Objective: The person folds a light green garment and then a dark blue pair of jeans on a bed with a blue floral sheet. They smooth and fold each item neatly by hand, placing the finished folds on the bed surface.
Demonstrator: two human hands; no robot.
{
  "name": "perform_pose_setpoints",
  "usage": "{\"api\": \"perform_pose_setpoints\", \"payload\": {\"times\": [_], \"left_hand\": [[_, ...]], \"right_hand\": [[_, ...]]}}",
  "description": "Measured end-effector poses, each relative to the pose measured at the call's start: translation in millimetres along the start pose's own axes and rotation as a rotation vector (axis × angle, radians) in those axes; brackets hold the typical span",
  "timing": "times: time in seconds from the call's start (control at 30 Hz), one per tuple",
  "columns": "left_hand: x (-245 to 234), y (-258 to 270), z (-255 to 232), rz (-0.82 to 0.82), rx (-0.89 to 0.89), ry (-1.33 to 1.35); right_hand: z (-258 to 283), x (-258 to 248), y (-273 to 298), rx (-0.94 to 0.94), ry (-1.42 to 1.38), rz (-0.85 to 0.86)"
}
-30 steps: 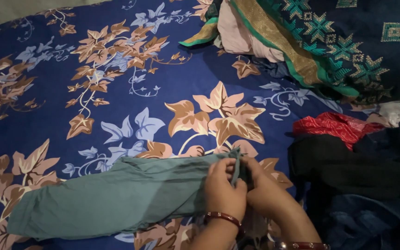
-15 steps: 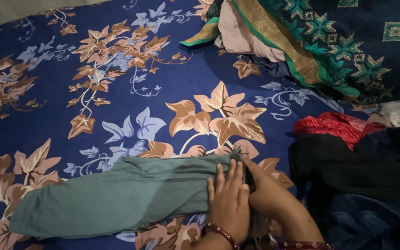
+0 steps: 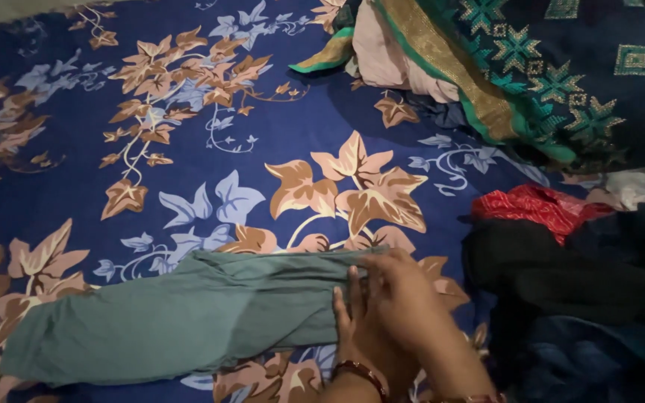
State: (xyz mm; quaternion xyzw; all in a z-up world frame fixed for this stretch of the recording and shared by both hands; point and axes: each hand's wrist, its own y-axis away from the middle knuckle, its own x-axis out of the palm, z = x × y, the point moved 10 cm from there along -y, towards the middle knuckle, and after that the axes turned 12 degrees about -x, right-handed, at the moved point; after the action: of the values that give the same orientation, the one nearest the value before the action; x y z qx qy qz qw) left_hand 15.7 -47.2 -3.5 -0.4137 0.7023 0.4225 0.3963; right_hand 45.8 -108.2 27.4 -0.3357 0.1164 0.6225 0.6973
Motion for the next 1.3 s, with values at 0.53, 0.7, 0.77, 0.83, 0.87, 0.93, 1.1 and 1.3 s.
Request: {"api": "perform_pose_setpoints", "payload": {"times": [0.53,0.7,0.77,0.83,0.87,0.93,1.1,1.3], "left_hand": [[12.7,41.6,105.4,-0.054,-0.021,-0.011],[39.2,52.7,110.2,-0.795,0.257,-0.230],[7.0,43.9,113.4,-0.316,0.194,-0.088],[14.3,48.4,126.5,0.163,0.132,0.066],[-1.5,52.1,135.4,0.044,0.172,0.169],[-28.8,62.3,151.1,-0.081,0.207,0.277],[-67.8,80.1,193.7,0.052,-0.200,0.052],[-70.3,86.9,197.2,0.187,-0.162,0.052]], "right_hand": [[-14.7,34.9,17.8,0.007,0.303,0.052],[-2.8,35.1,19.9,0.040,0.379,0.095],[5.2,36.7,21.1,0.029,0.398,0.075],[9.4,34.5,23.1,0.024,0.425,0.055],[14.9,34.7,24.1,-0.018,0.449,0.043],[25.1,34.9,23.1,-0.066,0.475,0.036],[29.0,40.5,23.0,-0.113,0.489,0.088],[54.8,9.1,29.0,-0.084,0.659,-0.133]]}}
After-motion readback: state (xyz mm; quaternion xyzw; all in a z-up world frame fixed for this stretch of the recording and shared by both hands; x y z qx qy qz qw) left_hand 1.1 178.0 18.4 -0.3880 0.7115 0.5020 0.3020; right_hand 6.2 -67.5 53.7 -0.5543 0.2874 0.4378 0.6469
